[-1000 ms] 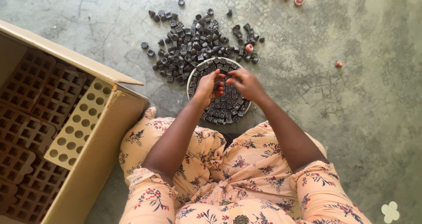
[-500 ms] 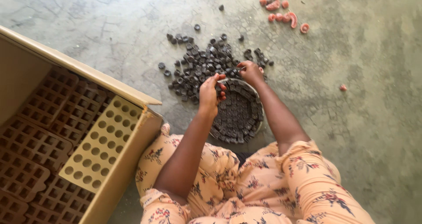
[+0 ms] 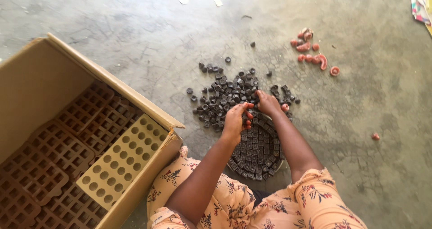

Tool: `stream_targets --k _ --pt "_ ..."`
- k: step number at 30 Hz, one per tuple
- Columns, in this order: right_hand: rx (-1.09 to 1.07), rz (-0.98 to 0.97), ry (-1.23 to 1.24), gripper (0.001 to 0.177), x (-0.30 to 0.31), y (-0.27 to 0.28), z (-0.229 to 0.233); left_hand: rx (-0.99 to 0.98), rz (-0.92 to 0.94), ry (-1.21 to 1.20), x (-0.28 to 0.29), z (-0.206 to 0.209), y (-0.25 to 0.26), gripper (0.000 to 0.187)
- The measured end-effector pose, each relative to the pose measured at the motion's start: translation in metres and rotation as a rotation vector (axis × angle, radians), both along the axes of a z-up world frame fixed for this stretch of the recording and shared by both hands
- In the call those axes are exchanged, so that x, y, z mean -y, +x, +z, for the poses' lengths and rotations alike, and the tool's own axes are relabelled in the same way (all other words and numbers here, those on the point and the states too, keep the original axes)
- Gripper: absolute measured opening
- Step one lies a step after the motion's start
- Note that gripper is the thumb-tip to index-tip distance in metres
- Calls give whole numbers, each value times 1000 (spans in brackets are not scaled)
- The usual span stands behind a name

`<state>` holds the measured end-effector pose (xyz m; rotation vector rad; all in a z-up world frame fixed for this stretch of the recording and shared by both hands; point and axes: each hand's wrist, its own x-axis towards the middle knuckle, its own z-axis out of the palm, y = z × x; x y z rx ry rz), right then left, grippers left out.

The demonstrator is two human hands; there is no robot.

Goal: The person sits on the floor and arranges small dark cubes from a pile into a circular tray, placing them one by one in a tight pattern. The person occasionally picks up multiple cubes at once to transfer them to the tray.

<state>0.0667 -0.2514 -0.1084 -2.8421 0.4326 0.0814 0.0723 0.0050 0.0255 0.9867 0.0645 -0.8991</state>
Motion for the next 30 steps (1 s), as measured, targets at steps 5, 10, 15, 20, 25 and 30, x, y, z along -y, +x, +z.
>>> stream_targets --k 5,10,15,20,25,30 --pt "12 11 -94 37 -5 2 -7 0 6 1 -3 1 -1 27" --pt "0 -48 -94 30 -5 12 -15 11 2 -14 -1 -1 0 27" --pt "-42 -75 -133 34 -5 23 -19 -3 -1 -8 1 -8 2 26" --pt "-52 -129 -206 30 -9 23 3 -6 21 2 4 -20 6 23" --pt "279 -402 228 34 -19 8 82 -62 63 -12 8 -31 13 23" --pt "513 -102 726 32 -61 -22 170 -198 66 28 7 -22 15 47"
